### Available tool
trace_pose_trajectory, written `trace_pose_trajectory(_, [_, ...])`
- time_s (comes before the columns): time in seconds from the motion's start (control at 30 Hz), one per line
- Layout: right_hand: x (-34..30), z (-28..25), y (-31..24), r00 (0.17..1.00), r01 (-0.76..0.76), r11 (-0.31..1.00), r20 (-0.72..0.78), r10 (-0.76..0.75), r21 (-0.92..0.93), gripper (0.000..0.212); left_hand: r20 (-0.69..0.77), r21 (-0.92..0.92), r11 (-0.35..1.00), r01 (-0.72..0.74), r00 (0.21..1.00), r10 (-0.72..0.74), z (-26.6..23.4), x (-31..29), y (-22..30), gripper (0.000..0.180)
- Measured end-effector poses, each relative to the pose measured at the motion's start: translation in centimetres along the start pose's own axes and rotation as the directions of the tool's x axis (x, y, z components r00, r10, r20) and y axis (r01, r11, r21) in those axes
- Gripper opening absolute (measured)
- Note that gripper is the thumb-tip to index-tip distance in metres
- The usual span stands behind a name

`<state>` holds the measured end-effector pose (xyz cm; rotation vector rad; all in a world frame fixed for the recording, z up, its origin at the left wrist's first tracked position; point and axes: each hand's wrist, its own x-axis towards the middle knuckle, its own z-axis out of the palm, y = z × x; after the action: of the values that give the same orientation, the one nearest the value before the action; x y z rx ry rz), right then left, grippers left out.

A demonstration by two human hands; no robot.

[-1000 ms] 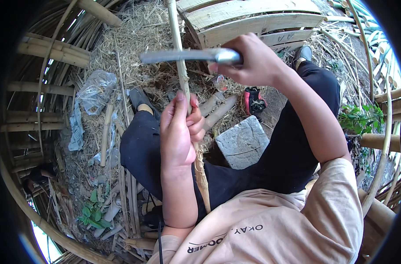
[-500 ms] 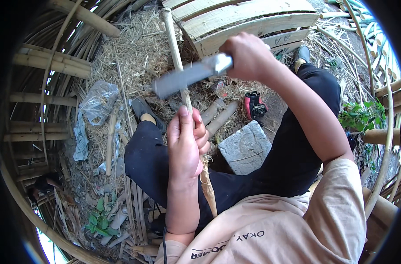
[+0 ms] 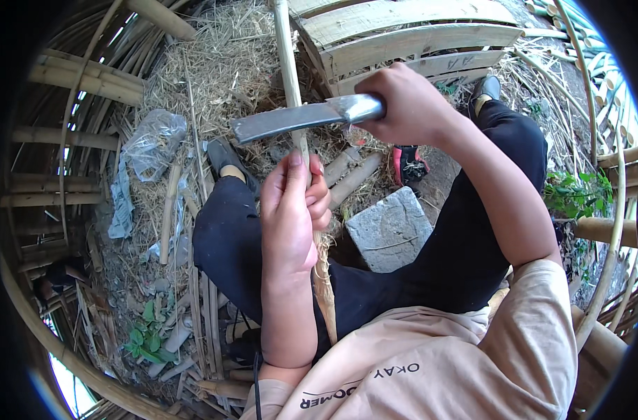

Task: The person shaves a bamboo stick with a knife.

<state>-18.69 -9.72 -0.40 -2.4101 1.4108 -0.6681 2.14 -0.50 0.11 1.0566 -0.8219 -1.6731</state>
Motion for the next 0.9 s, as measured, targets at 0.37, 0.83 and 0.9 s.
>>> trace_pose_trajectory(0.37, [1.1, 0.2, 2.0, 0.988, -0.085, 0.987, -0.139, 0.066, -0.135, 0.019, 0.025, 0.120, 0.989, -0.083, 0.996, 0.080, 1.2, -1.1, -1.1, 0.030])
trace_pose_trajectory(0.83, [4.4, -0.6, 7.4, 0.861, -0.294, 0.956, -0.435, 0.264, -0.003, 0.023, 0.047, 0.086, 0.993, -0.080, 0.996, 0.076, 1.5, -1.3, -1.2, 0.031])
trace_pose_trajectory(0.9, [4.2, -4.0, 4.3, 0.864, -0.275, 0.958, -0.458, 0.210, -0.080, 0.020, 0.028, 0.070, 0.995, -0.064, 0.998, 0.063, 0.8, -1.9, -1.0, 0.031])
